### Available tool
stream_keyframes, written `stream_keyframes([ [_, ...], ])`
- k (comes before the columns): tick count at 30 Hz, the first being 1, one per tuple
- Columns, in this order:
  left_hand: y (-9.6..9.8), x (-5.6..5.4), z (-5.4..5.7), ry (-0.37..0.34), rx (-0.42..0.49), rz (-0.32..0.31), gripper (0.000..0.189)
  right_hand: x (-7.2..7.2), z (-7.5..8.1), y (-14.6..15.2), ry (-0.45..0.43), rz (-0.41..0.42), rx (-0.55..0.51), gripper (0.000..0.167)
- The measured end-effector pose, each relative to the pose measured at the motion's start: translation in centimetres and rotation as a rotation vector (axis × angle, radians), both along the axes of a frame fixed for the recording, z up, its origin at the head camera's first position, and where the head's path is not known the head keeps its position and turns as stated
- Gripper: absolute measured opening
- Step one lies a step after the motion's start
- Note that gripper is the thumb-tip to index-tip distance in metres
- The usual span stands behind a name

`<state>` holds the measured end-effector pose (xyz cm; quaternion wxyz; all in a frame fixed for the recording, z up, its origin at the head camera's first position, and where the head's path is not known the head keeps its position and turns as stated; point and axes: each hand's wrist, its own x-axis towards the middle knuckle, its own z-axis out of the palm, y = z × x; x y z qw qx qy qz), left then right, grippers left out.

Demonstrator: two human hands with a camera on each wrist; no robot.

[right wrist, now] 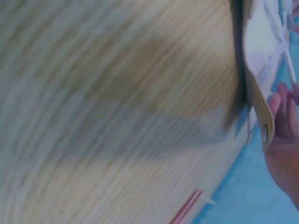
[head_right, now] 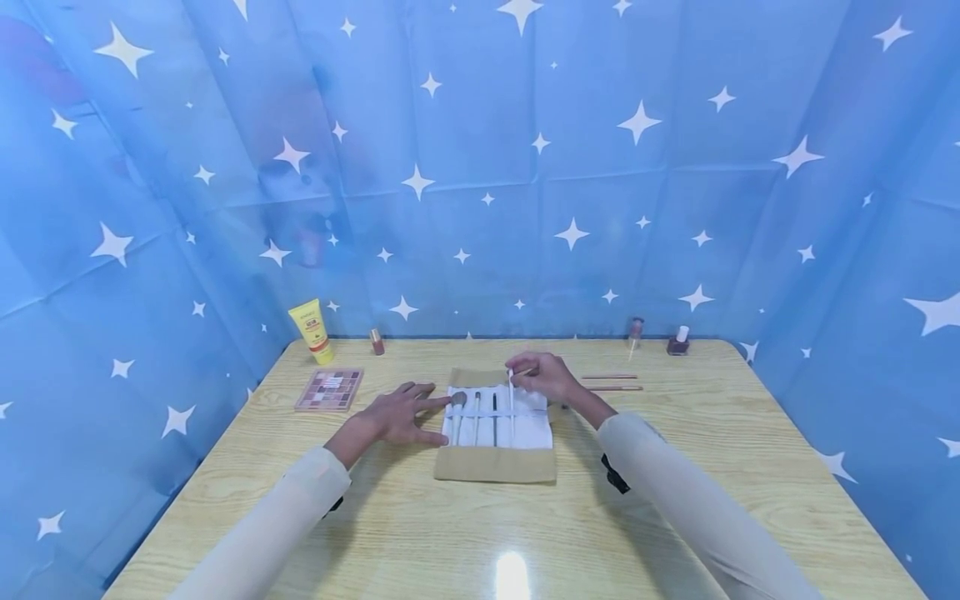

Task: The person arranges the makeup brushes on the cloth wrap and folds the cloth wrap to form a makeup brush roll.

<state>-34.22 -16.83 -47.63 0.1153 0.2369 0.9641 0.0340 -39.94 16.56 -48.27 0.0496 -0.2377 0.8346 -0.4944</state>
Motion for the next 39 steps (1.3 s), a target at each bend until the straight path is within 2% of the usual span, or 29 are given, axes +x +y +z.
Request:
stream_keyframes([
  [7,0.1,0.0,0.0,0.0,-0.002,0.006,0.085,0.9,-0.4,0.2,0.049,0.036,0.047,0.033],
  [14,0.2,0.2,0.1,-0.007,-0.002,0.007,0.086,1.5,-0.8,0.3,0.183,0.055,0.107,0.027],
  [18,0.3,0.2,0.1,-0.001,-0.004,0.01,0.086,1.8,-1.0,0.3,0.213,0.058,0.136,0.025],
  [25,0.3,0.4,0.2,0.007,0.011,0.008,0.086,2.4,-1.2,0.5,0.219,0.098,0.148,0.02],
  [29,0.3,0.5,0.3,0.005,0.017,0.009,0.086,2.7,-1.2,0.6,0.212,0.123,0.132,0.021],
  [39,0.3,0.7,0.3,0.002,0.013,0.004,0.085,3.4,-1.0,0.9,0.214,0.173,0.166,0.023],
])
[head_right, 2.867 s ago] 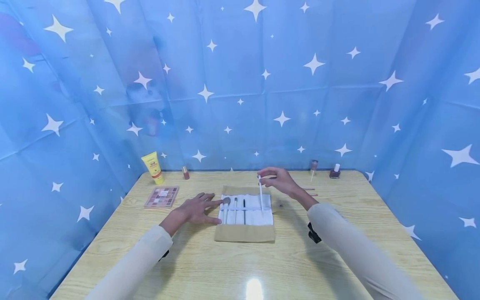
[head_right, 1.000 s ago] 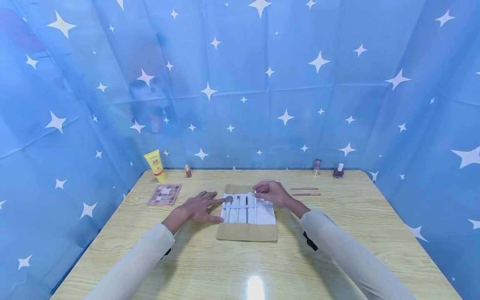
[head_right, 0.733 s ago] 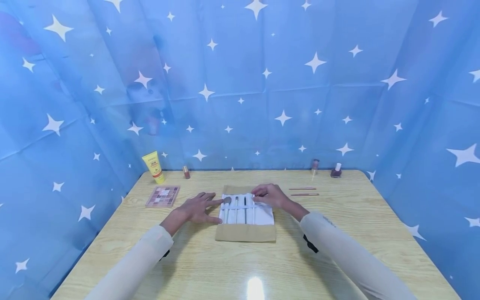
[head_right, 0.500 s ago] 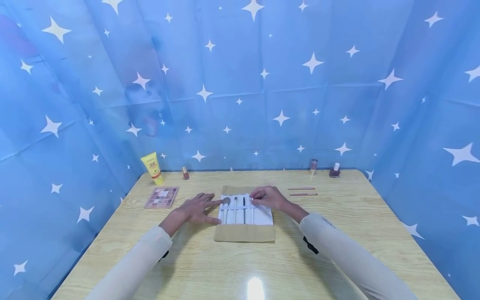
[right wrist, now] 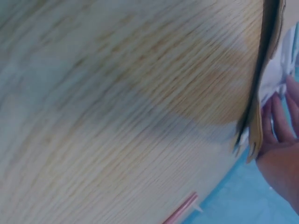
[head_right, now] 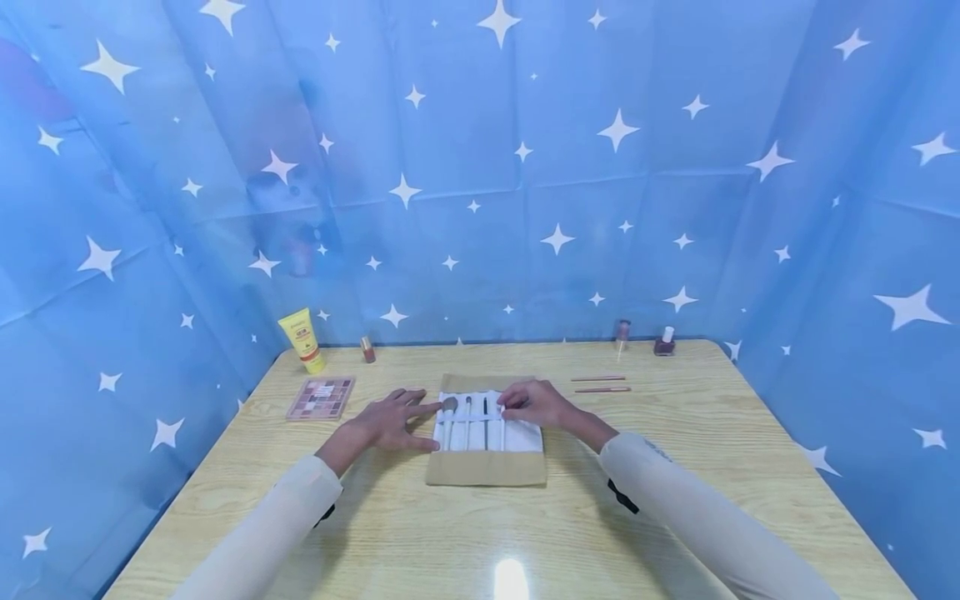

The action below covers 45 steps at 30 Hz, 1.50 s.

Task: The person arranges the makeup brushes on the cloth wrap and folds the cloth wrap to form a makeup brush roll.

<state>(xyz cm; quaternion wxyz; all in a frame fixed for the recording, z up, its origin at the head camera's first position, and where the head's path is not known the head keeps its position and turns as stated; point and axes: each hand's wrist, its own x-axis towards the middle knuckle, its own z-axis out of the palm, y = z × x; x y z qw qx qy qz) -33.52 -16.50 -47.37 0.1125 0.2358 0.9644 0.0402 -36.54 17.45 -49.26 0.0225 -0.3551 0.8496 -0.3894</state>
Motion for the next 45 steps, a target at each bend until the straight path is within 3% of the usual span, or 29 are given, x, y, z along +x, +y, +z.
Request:
stream_keyframes([
  [22,-0.1,0.0,-0.2,0.012,0.028,-0.001,0.083,0.8,0.6,0.5,-0.028,0.002,0.009,0.026],
  [31,-0.2,0.0,-0.3,0.009,0.025,-0.007,0.084,0.7,1.3,1.1,0.033,0.02,0.013,0.024],
  [45,0.0,0.2,0.1,0.005,0.013,-0.011,0.084,0.0,3.2,5.9,0.064,-0.091,0.026,0.027],
])
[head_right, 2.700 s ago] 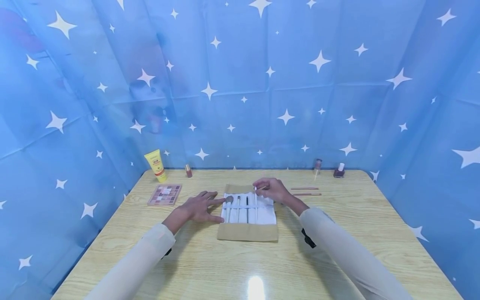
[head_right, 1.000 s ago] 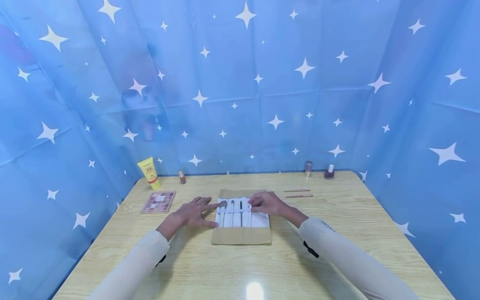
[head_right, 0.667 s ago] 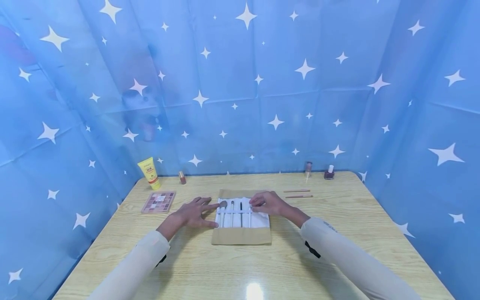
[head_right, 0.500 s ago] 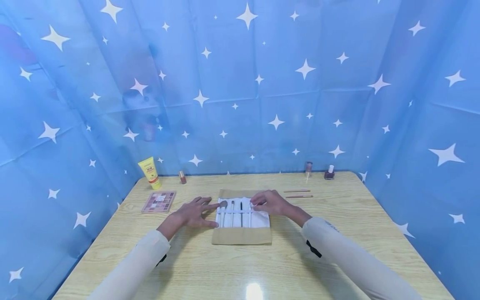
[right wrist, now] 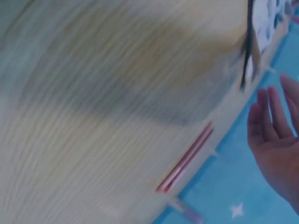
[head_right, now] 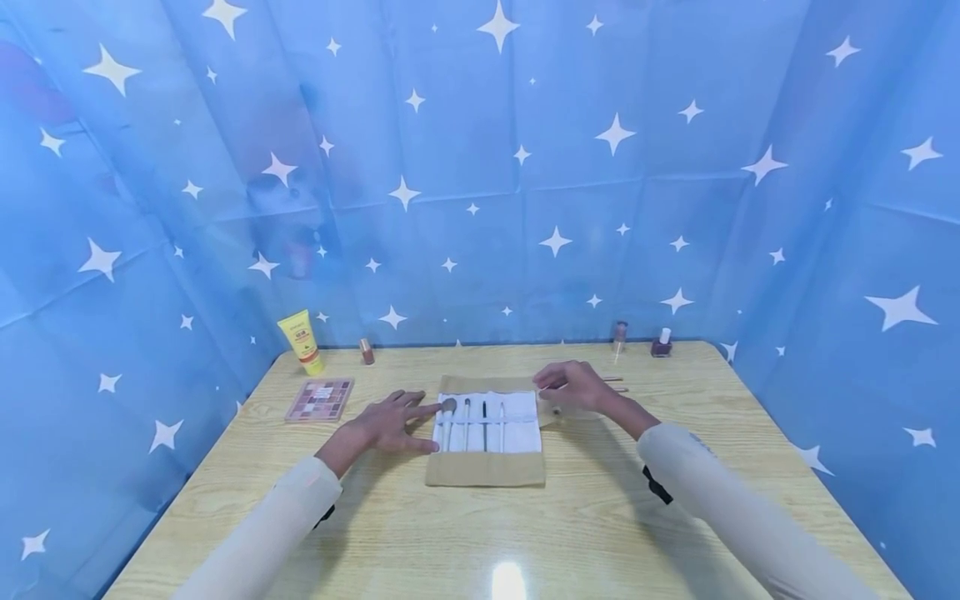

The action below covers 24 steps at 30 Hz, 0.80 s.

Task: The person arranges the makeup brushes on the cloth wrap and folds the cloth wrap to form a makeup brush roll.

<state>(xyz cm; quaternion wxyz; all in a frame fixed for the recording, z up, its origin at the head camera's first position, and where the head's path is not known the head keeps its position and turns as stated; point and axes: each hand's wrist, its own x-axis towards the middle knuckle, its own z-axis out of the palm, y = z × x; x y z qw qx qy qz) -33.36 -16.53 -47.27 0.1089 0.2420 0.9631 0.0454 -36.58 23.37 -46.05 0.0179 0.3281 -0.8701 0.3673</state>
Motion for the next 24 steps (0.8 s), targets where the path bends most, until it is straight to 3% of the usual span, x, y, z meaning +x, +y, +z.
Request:
stream_keyframes([
  [12,0.0,-0.3,-0.1,-0.007,-0.005,-0.001,0.085,-1.4,1.3,5.9,0.068,-0.098,0.058,0.024],
  [24,0.0,-0.6,0.2,-0.019,-0.021,0.006,0.085,-2.6,0.1,10.1,0.037,-0.198,0.151,0.023],
])
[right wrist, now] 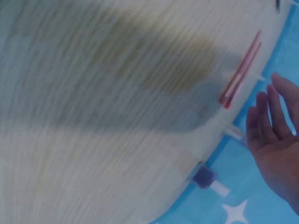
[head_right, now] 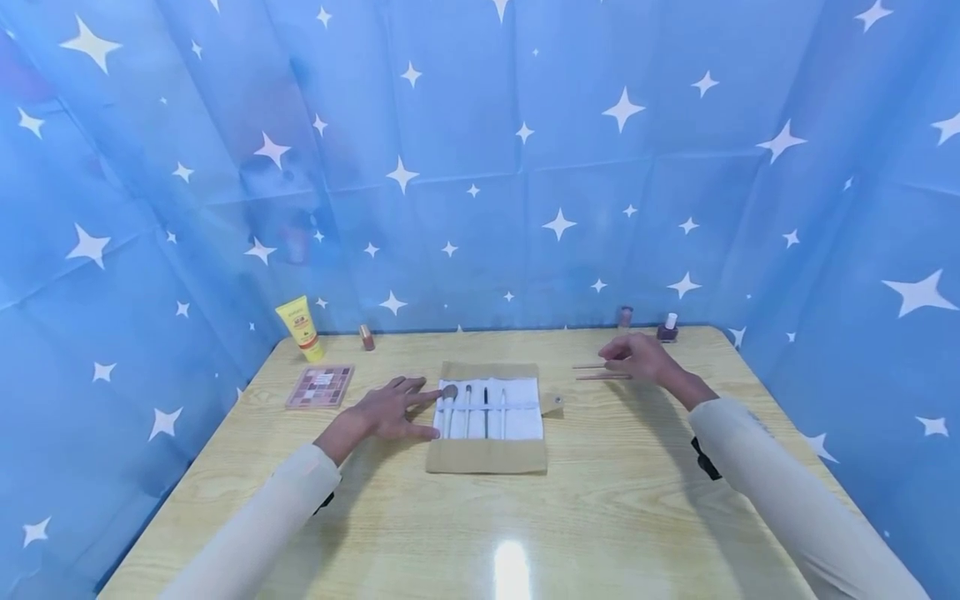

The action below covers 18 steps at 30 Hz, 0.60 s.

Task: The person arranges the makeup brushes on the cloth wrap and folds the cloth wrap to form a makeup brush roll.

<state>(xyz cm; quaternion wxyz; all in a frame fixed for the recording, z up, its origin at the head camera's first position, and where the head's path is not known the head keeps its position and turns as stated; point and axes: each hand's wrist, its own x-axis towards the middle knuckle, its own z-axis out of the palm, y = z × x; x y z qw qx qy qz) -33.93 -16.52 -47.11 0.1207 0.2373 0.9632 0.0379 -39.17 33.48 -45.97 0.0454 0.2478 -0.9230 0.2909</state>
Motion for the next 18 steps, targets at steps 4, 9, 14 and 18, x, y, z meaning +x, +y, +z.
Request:
stream_keyframes([
  [4,0.0,0.0,0.0,0.005,0.005,-0.006,0.085,-0.1,-0.8,0.8,-0.003,-0.011,0.003,0.021],
  [9,0.0,-0.1,-0.2,0.011,0.0,-0.005,0.085,0.1,-1.5,1.4,-0.022,-0.047,0.022,0.017],
  [14,0.1,-0.1,-0.2,0.013,0.001,-0.007,0.087,0.0,-2.1,1.9,-0.004,-0.056,0.052,0.017],
  [18,0.0,-0.1,-0.3,0.007,0.004,0.0,0.087,-0.1,-2.4,2.2,0.0,-0.076,0.108,0.019],
])
